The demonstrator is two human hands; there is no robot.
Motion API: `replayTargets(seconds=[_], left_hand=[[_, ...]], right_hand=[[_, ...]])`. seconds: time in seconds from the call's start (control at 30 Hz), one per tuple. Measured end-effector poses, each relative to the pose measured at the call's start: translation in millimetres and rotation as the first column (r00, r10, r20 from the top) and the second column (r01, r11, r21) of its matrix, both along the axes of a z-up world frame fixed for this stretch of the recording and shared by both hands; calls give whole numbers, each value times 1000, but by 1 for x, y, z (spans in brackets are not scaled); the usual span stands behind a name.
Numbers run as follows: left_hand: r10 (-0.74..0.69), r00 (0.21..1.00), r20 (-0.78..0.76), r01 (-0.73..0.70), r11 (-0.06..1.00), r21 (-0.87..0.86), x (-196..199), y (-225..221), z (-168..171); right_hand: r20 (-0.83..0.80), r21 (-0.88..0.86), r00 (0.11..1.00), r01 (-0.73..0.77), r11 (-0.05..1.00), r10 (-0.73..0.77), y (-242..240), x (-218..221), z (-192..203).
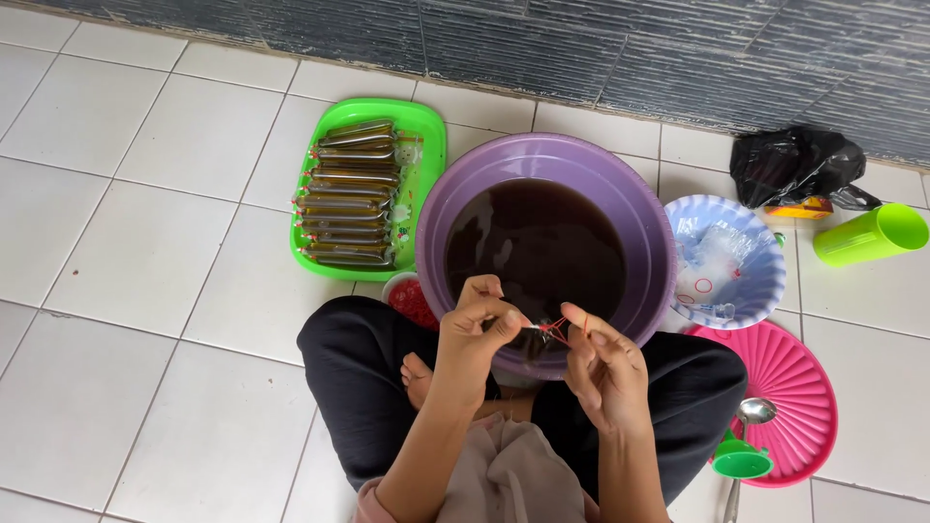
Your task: Fill plastic sleeves with liquid using a funnel and ladle, then seal them with rubber bands.
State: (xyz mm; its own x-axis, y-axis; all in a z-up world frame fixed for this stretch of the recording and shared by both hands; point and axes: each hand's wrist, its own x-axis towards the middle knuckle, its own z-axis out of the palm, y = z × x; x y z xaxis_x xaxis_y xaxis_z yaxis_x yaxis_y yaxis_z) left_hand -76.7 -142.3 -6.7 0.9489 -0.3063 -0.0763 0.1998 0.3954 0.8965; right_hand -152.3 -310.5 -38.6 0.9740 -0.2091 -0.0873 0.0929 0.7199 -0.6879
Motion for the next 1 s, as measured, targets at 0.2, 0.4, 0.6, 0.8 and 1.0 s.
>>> replayTargets(seconds=[0.2,0.4,0.6,0.8,1.0], left_hand=[[-140,918,371,-13,924,381,-1,-14,25],[-279,843,460,4,858,513,3,-29,26],[-274,857,437,100,919,380,4,-20,45],[-403,806,434,177,863,474,4,-11,84],[-589,754,290,325,718,615,25,0,102]], right_hand=[[6,-319,991,-122,940,130,13,-4,9],[-52,-658,995,28,752,-84,23,-6,18],[27,-721,967,194,666,-253,20,-5,26],[100,-944,949,185,274,-298,14,-7,39],[-27,-994,995,-18,103,-91,9,-7,68]])
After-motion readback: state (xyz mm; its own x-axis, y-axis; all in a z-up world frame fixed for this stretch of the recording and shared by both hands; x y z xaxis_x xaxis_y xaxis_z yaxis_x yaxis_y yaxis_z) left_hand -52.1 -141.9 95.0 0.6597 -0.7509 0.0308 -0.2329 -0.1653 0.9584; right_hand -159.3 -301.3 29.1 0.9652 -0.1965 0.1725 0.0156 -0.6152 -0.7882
